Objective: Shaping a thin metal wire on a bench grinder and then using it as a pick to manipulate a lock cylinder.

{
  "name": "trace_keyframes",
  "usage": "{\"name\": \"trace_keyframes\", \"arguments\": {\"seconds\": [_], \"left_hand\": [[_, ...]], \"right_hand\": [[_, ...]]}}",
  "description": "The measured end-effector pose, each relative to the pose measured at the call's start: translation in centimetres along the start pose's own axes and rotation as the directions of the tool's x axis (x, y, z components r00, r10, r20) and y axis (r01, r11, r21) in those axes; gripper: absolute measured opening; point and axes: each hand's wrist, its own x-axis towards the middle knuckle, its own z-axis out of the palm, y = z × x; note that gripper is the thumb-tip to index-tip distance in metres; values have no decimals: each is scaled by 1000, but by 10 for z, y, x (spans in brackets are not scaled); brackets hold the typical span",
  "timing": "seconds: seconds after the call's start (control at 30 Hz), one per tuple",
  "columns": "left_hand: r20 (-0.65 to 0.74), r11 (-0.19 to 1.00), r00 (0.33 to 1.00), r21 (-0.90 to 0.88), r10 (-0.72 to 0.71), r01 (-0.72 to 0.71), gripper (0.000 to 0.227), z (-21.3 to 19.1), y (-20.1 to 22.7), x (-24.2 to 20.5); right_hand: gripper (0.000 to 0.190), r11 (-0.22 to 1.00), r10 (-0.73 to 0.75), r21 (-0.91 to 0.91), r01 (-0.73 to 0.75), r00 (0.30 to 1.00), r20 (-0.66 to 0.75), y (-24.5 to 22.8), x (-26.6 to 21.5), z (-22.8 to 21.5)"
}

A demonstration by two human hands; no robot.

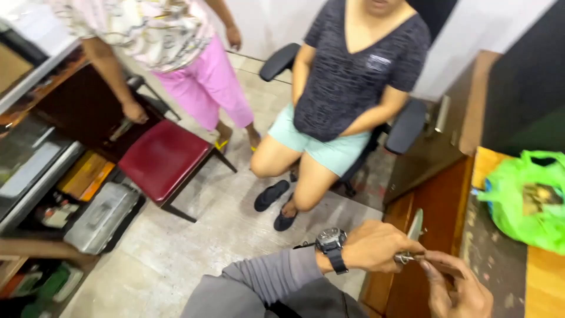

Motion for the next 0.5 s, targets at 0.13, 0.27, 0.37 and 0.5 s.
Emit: {"name": "trace_keyframes", "arguments": {"seconds": [0.13, 0.27, 0.37, 0.5], "left_hand": [[58, 997, 996, -30, 69, -68, 44, -2, 11, 8], [47, 990, 989, -10, 140, -139, 42, 1, 13, 19], [51, 984, 983, -14, 179, -179, 40, 3, 12, 27], [44, 981, 980, -26, 195, -194, 42, 1, 13, 32]], "right_hand": [[9, 994, -95, 51, 92, 994, 47, -13, 5, -27], [11, 997, -81, 10, 81, 991, 105, -5, 4, -40], [9, 999, 43, 15, -45, 991, 126, 2, 6, -44], [10, 992, 121, 17, -124, 985, 124, -4, 9, -47]]}}
